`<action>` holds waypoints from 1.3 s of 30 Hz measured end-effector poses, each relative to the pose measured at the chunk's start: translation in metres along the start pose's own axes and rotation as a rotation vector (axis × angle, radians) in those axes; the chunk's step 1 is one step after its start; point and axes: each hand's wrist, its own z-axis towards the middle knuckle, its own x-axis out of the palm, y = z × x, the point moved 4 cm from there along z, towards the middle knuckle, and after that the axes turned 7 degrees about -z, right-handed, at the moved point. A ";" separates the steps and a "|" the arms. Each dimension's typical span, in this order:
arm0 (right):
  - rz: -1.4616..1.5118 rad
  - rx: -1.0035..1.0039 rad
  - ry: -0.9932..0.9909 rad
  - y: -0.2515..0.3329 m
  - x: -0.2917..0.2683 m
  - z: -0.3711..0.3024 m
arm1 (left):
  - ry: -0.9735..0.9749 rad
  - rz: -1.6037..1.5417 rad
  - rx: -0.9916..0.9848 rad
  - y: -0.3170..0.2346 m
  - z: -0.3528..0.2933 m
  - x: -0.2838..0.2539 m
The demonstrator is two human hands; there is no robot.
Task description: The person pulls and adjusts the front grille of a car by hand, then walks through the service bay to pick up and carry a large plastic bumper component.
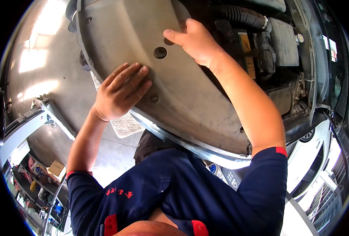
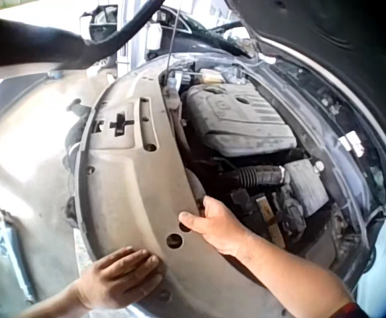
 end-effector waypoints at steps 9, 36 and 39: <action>-0.036 -0.005 0.038 -0.005 -0.004 0.004 | -0.005 -0.016 -0.044 0.000 0.002 0.002; -0.306 -0.103 -0.091 -0.014 0.000 -0.005 | 0.072 0.023 -0.098 -0.027 -0.011 -0.019; -0.468 -0.058 -0.142 -0.015 -0.001 -0.008 | 0.216 0.044 -0.162 -0.051 -0.036 -0.029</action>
